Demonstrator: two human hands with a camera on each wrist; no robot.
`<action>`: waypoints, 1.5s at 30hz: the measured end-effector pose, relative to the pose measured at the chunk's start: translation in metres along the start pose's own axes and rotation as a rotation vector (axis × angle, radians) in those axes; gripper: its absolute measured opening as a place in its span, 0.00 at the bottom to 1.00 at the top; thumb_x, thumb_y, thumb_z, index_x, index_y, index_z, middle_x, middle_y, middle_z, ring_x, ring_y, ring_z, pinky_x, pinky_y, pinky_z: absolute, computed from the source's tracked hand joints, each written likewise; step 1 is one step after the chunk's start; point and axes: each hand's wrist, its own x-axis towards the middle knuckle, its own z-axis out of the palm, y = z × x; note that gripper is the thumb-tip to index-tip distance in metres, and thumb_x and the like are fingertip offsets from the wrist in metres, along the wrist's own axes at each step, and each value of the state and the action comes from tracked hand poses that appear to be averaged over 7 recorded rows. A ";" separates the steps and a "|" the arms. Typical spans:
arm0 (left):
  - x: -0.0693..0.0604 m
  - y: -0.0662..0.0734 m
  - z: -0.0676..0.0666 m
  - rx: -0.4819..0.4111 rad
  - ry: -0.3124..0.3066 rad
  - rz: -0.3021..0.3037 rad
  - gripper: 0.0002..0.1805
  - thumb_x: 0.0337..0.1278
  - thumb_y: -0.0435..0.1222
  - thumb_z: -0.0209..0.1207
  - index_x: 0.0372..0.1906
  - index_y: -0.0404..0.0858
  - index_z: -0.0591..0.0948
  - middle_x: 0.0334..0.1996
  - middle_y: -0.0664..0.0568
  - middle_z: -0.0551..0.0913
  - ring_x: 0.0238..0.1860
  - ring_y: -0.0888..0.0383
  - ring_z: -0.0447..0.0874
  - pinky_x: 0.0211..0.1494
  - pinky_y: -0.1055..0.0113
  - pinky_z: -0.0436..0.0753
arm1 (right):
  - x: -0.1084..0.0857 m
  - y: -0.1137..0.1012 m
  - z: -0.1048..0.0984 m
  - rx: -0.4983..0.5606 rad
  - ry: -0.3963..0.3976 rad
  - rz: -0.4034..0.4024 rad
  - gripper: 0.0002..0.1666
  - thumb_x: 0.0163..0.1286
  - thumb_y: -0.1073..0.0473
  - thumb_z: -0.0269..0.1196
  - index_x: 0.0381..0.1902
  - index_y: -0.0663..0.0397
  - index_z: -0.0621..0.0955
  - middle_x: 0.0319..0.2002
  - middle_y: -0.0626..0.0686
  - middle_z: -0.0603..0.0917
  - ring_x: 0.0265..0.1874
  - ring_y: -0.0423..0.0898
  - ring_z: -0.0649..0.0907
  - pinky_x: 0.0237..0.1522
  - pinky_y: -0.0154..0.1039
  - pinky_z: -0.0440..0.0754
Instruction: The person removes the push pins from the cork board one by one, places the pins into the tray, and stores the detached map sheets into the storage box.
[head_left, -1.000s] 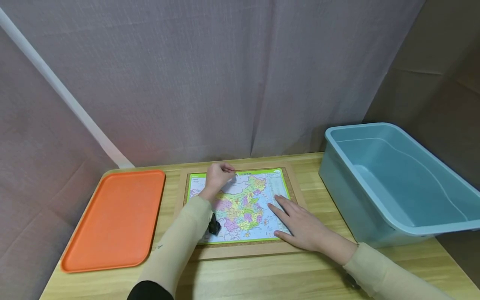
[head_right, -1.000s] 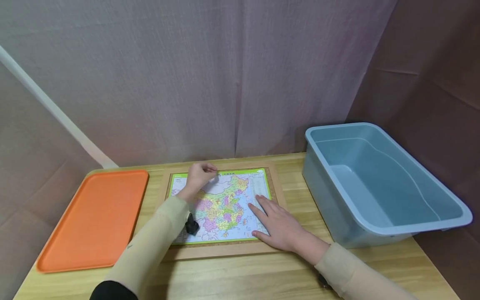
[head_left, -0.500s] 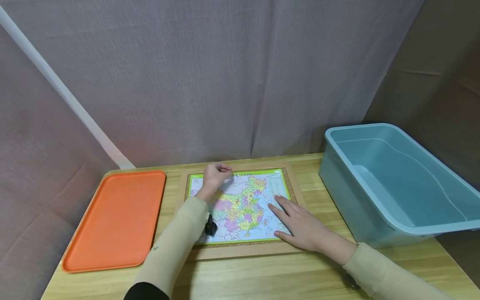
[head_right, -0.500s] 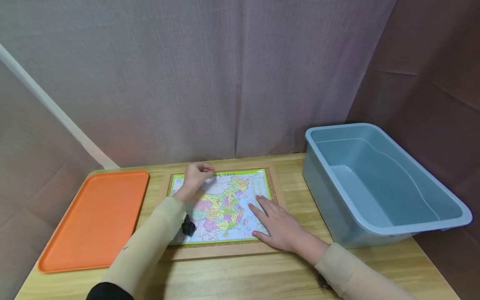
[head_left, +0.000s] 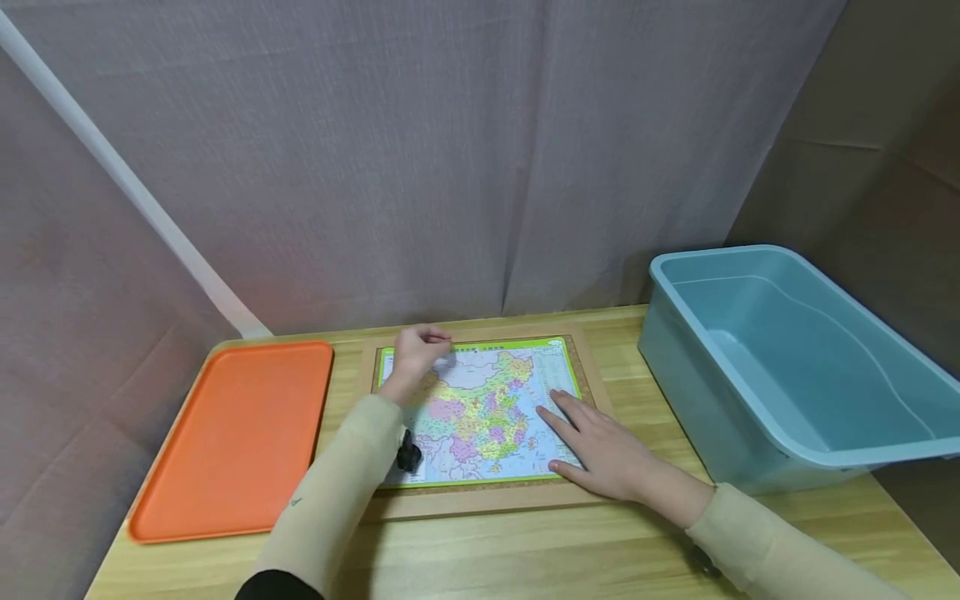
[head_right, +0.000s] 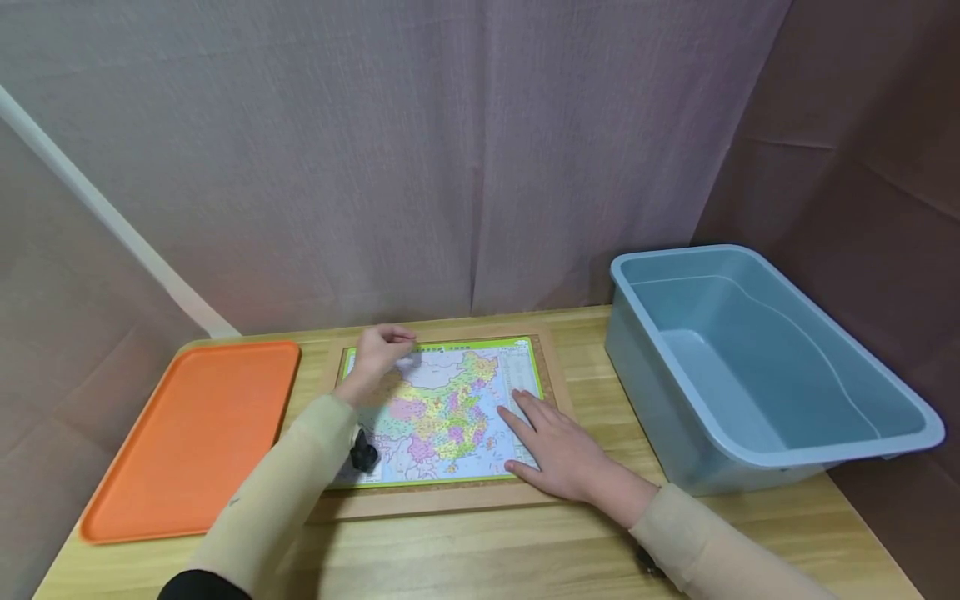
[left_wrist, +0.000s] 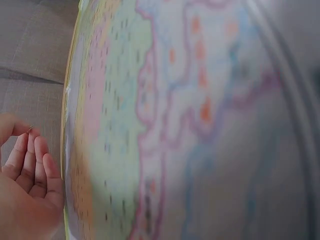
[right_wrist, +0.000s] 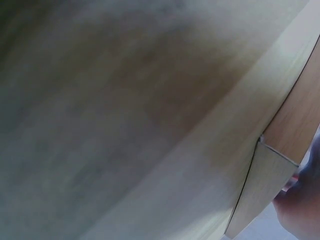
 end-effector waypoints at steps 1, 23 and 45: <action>0.000 0.000 -0.002 0.003 0.002 0.001 0.08 0.63 0.29 0.70 0.45 0.33 0.90 0.44 0.40 0.91 0.45 0.50 0.89 0.46 0.70 0.87 | 0.000 0.000 0.000 0.001 -0.001 0.000 0.45 0.79 0.37 0.61 0.83 0.53 0.64 0.83 0.65 0.61 0.81 0.63 0.65 0.76 0.61 0.73; -0.004 -0.008 -0.046 0.033 0.064 -0.016 0.10 0.62 0.29 0.67 0.46 0.31 0.89 0.44 0.40 0.91 0.40 0.56 0.87 0.40 0.77 0.82 | 0.001 0.000 0.001 -0.012 0.014 -0.015 0.45 0.79 0.38 0.61 0.83 0.55 0.65 0.82 0.66 0.63 0.81 0.63 0.66 0.76 0.60 0.73; -0.011 -0.026 -0.084 0.027 0.079 -0.071 0.11 0.68 0.31 0.65 0.51 0.31 0.88 0.48 0.41 0.89 0.44 0.56 0.84 0.39 0.75 0.81 | 0.001 0.000 0.001 -0.022 0.021 -0.016 0.45 0.79 0.38 0.61 0.83 0.54 0.64 0.82 0.66 0.63 0.81 0.63 0.66 0.76 0.60 0.73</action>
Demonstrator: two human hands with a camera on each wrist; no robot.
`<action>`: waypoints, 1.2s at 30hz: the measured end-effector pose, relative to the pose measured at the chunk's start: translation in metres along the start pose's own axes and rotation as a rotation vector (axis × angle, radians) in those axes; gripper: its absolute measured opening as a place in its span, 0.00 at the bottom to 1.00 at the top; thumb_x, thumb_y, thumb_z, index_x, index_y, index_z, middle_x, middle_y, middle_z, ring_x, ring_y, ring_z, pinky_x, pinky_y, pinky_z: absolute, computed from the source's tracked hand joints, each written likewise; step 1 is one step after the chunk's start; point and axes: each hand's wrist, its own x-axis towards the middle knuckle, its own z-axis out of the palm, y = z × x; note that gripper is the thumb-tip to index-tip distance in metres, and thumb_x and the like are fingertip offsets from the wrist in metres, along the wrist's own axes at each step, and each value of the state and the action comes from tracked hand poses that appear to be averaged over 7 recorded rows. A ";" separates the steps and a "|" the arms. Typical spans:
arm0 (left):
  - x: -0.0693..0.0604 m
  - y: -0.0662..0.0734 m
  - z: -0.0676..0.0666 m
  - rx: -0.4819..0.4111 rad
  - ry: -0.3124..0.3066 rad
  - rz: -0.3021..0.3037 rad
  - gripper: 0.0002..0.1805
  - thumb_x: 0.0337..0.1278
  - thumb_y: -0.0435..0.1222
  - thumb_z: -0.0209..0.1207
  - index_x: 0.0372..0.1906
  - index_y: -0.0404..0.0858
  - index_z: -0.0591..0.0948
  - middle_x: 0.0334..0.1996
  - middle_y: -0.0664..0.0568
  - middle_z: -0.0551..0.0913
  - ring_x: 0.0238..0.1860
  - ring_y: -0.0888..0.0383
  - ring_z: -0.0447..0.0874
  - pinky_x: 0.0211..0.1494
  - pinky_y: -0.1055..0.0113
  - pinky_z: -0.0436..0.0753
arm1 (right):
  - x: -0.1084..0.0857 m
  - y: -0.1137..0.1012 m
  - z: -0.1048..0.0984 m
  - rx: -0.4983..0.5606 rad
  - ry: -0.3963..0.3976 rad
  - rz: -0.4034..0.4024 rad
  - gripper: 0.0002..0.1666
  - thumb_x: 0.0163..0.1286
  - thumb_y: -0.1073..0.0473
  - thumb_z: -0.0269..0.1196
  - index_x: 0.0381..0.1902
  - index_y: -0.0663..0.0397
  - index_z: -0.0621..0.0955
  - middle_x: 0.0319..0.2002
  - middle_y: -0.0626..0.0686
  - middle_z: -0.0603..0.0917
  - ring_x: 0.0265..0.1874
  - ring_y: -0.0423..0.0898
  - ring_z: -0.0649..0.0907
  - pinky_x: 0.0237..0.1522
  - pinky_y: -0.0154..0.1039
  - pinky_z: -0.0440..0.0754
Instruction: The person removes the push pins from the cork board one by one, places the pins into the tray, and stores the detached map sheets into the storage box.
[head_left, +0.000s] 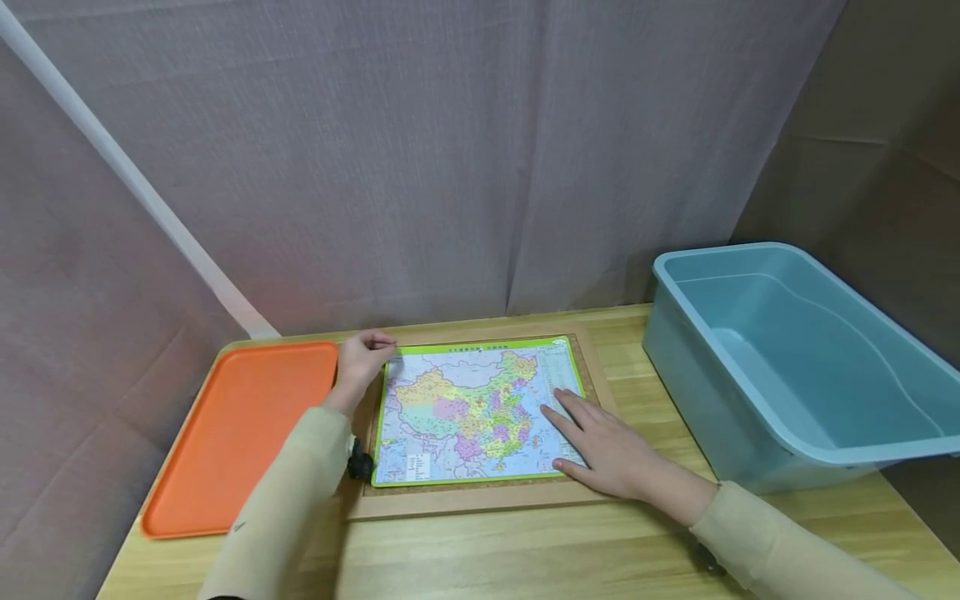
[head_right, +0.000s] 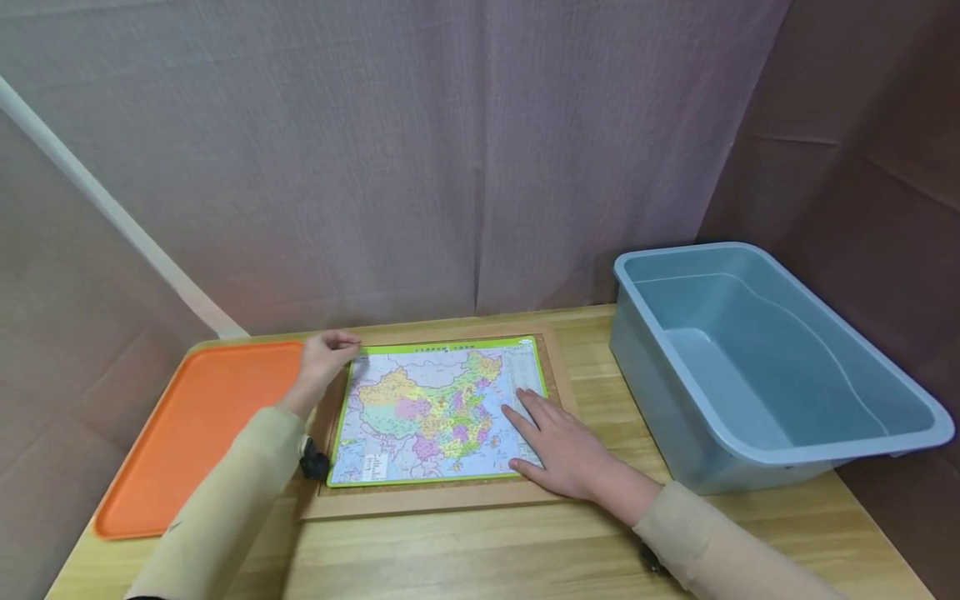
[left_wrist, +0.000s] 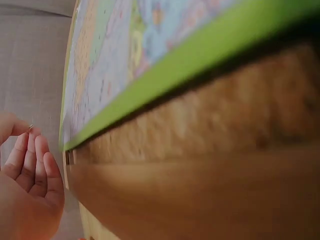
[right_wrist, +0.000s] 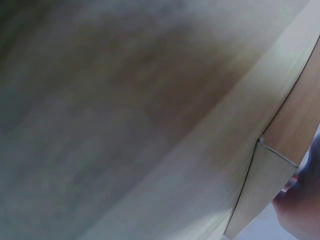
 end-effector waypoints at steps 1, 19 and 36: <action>0.000 -0.001 -0.001 0.001 0.008 -0.004 0.11 0.68 0.31 0.65 0.51 0.31 0.88 0.48 0.41 0.89 0.43 0.57 0.84 0.38 0.76 0.80 | 0.000 0.000 0.000 -0.001 0.000 -0.001 0.45 0.79 0.38 0.61 0.83 0.54 0.64 0.82 0.66 0.63 0.81 0.63 0.66 0.76 0.60 0.73; -0.006 -0.014 -0.031 0.001 0.089 -0.011 0.13 0.65 0.29 0.65 0.51 0.28 0.88 0.40 0.47 0.90 0.32 0.69 0.79 0.33 0.78 0.79 | 0.000 -0.001 -0.002 0.007 -0.007 0.004 0.45 0.79 0.38 0.61 0.83 0.54 0.65 0.82 0.66 0.63 0.81 0.63 0.66 0.76 0.60 0.73; -0.013 -0.028 -0.060 0.027 0.102 -0.038 0.15 0.69 0.31 0.65 0.55 0.28 0.87 0.39 0.52 0.91 0.32 0.75 0.79 0.38 0.79 0.81 | 0.000 -0.002 -0.002 0.011 -0.007 0.009 0.45 0.79 0.38 0.61 0.83 0.54 0.64 0.82 0.66 0.63 0.81 0.63 0.66 0.76 0.61 0.73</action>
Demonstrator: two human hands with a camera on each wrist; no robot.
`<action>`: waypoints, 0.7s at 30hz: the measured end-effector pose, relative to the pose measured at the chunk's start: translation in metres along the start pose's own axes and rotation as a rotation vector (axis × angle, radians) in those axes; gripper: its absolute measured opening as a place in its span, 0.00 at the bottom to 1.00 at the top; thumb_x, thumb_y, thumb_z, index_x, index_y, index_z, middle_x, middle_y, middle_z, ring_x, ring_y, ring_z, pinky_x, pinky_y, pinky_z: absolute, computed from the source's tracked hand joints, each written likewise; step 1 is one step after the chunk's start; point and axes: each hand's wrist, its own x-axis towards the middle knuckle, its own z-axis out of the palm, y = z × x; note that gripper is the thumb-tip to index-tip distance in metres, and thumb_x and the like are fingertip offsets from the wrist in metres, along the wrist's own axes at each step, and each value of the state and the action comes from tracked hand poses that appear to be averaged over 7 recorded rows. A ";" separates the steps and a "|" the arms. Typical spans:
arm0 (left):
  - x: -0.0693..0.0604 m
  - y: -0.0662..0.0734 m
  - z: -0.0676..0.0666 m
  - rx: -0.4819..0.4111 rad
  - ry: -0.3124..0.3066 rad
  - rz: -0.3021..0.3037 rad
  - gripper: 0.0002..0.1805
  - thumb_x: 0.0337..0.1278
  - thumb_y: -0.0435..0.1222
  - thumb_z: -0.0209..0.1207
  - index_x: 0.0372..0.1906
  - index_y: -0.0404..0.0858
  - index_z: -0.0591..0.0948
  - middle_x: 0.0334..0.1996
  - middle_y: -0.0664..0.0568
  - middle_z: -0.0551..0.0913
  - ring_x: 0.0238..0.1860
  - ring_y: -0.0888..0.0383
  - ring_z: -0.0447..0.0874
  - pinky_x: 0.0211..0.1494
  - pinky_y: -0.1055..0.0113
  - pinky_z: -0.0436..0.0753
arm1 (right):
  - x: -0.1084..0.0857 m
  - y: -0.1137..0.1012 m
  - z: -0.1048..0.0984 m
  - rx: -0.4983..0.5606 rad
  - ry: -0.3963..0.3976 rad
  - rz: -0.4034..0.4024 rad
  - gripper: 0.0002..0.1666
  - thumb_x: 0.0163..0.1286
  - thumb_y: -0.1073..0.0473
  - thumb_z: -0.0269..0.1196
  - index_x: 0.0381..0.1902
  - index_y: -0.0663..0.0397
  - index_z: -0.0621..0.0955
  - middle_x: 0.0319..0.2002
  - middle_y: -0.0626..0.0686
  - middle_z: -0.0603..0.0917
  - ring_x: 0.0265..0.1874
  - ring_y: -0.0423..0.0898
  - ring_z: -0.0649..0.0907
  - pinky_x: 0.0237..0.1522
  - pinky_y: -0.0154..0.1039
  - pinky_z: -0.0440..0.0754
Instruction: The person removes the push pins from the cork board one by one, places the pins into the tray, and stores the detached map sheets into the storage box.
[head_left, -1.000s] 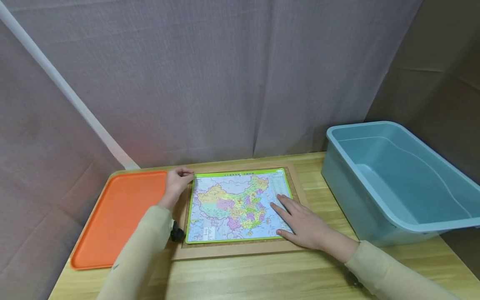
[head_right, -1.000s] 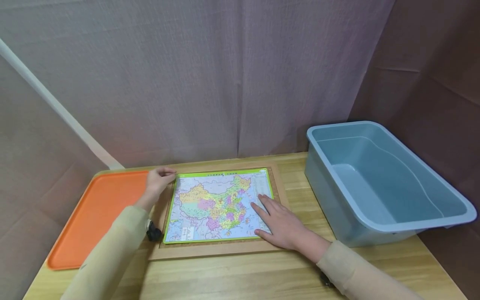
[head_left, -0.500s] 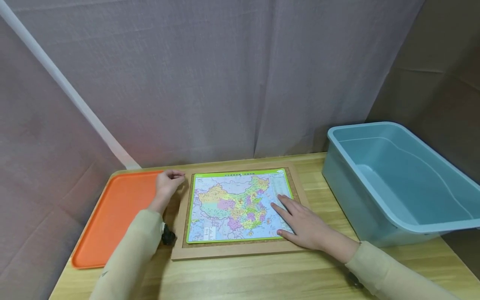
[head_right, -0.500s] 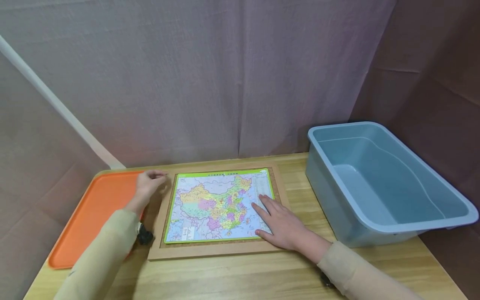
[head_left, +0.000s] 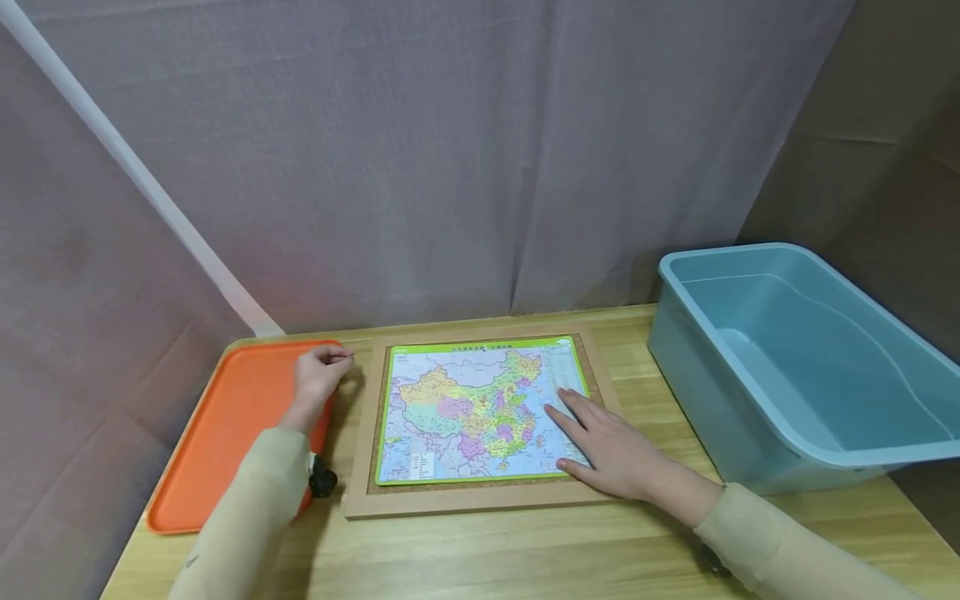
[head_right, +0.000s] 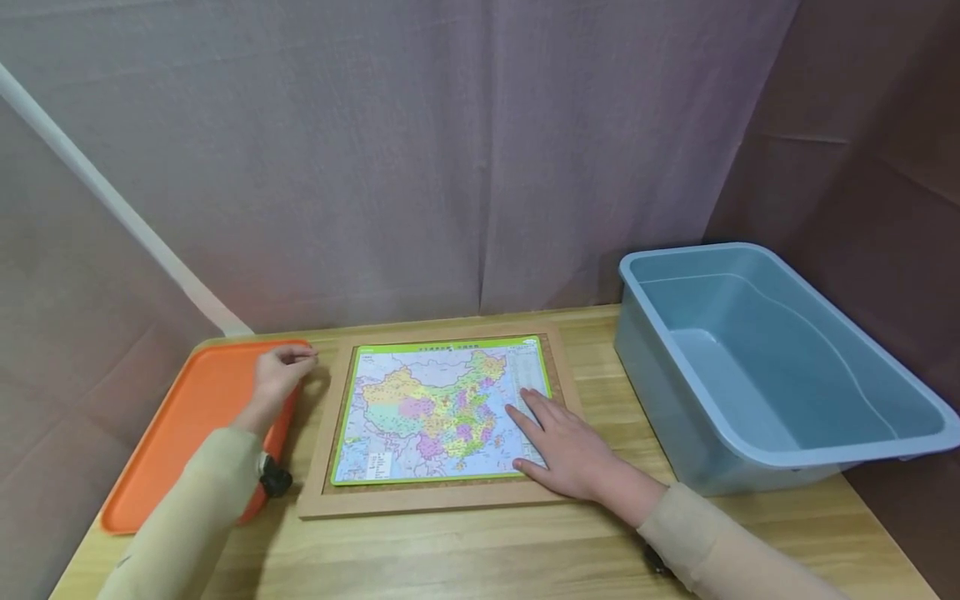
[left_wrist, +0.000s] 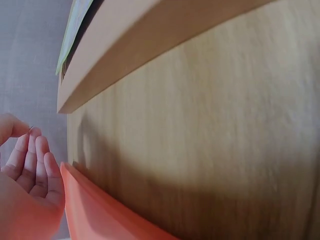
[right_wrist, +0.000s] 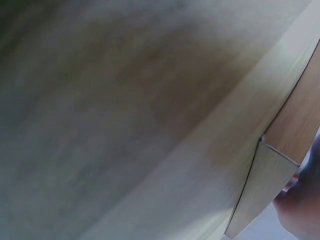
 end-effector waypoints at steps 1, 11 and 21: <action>0.000 0.000 -0.001 -0.001 0.002 0.001 0.15 0.69 0.31 0.65 0.55 0.27 0.87 0.39 0.53 0.90 0.32 0.75 0.79 0.38 0.79 0.81 | 0.000 0.000 0.000 0.000 0.001 0.000 0.45 0.79 0.38 0.61 0.83 0.54 0.64 0.82 0.66 0.63 0.81 0.63 0.66 0.76 0.61 0.73; -0.004 -0.005 -0.009 -0.015 0.023 -0.025 0.15 0.67 0.31 0.65 0.55 0.27 0.87 0.33 0.61 0.86 0.31 0.72 0.79 0.33 0.77 0.80 | 0.000 0.001 0.003 0.005 0.008 -0.004 0.45 0.79 0.38 0.61 0.83 0.54 0.65 0.82 0.66 0.63 0.81 0.63 0.66 0.76 0.61 0.73; -0.008 -0.013 -0.023 -0.034 0.017 -0.045 0.17 0.70 0.33 0.64 0.57 0.27 0.85 0.33 0.62 0.84 0.33 0.68 0.82 0.34 0.75 0.84 | 0.000 0.002 0.002 -0.005 0.008 -0.009 0.45 0.79 0.38 0.61 0.83 0.55 0.64 0.82 0.67 0.63 0.80 0.63 0.66 0.76 0.60 0.73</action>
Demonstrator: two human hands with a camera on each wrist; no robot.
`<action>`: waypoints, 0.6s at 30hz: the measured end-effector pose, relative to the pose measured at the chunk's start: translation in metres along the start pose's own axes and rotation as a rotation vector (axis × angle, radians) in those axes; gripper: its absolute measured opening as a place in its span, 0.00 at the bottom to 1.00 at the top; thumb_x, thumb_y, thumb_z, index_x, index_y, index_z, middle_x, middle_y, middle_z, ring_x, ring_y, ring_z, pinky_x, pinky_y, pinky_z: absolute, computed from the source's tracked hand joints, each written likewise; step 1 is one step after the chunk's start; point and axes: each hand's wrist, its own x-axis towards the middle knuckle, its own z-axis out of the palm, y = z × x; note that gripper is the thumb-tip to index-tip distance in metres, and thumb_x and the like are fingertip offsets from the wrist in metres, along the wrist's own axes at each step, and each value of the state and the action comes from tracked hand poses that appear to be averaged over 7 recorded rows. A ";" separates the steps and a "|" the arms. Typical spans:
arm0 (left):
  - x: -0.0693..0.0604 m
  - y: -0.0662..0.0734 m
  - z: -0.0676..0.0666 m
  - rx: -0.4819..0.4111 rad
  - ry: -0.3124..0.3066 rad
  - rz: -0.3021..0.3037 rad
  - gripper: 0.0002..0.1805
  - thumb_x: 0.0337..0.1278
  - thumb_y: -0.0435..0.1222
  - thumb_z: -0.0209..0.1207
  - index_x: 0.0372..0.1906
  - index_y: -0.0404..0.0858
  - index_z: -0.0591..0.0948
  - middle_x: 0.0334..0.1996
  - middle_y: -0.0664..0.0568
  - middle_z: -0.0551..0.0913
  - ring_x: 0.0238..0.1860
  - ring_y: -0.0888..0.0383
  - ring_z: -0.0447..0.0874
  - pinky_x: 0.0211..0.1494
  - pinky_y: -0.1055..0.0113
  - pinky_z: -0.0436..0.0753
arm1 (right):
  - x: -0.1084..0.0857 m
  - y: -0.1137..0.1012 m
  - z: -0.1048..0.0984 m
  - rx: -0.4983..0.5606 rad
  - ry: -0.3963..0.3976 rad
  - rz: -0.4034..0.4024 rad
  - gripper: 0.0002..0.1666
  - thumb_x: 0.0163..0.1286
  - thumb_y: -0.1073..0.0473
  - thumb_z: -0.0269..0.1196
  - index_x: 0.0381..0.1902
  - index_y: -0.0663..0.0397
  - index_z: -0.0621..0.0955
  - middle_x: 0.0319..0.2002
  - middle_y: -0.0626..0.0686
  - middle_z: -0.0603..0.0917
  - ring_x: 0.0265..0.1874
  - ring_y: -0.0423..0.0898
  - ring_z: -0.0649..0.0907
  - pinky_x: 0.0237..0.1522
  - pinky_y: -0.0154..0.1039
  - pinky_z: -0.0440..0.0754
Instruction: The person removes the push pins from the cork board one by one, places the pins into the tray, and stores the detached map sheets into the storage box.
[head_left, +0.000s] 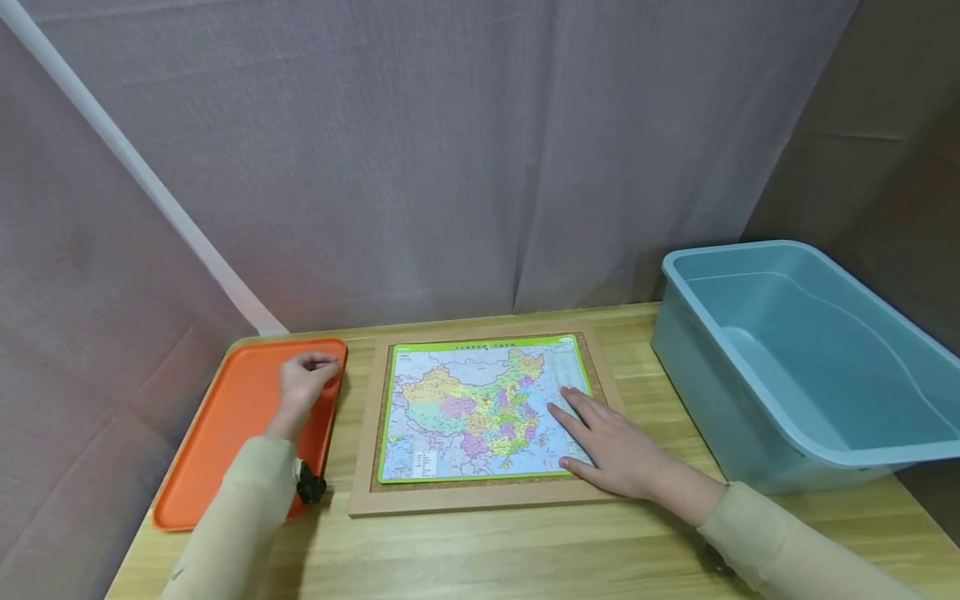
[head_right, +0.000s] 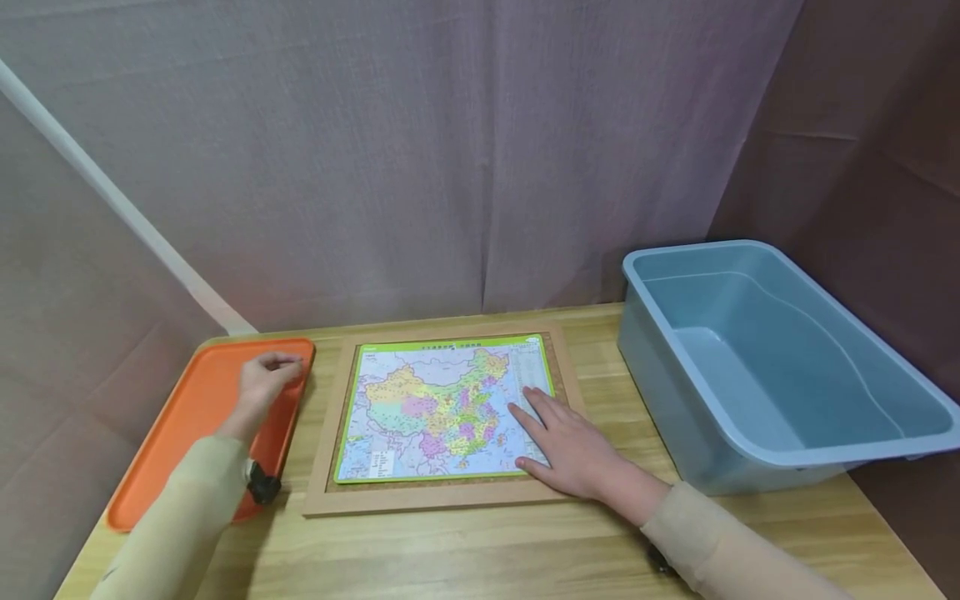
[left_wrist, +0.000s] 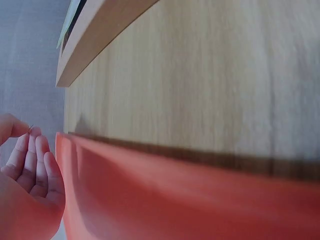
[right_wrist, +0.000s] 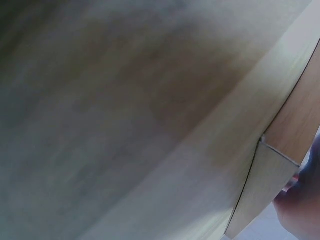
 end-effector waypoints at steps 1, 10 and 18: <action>0.000 0.000 -0.002 0.002 0.000 -0.002 0.17 0.71 0.33 0.64 0.57 0.28 0.85 0.33 0.62 0.84 0.34 0.67 0.82 0.35 0.75 0.85 | 0.000 0.000 0.000 0.000 -0.001 0.001 0.45 0.79 0.38 0.61 0.83 0.55 0.64 0.82 0.67 0.63 0.80 0.63 0.66 0.76 0.60 0.73; -0.001 -0.004 -0.016 0.001 0.017 -0.034 0.18 0.71 0.34 0.63 0.59 0.29 0.84 0.37 0.61 0.84 0.36 0.66 0.82 0.38 0.75 0.86 | 0.000 -0.001 0.000 -0.003 0.002 0.004 0.45 0.78 0.38 0.62 0.83 0.54 0.65 0.81 0.67 0.64 0.80 0.63 0.67 0.76 0.60 0.73; -0.001 -0.008 -0.020 -0.004 0.028 -0.051 0.18 0.72 0.34 0.62 0.60 0.28 0.83 0.36 0.60 0.82 0.35 0.67 0.82 0.36 0.75 0.87 | 0.000 -0.001 0.000 0.002 0.006 -0.003 0.45 0.78 0.39 0.62 0.82 0.55 0.65 0.81 0.67 0.64 0.80 0.64 0.67 0.76 0.61 0.73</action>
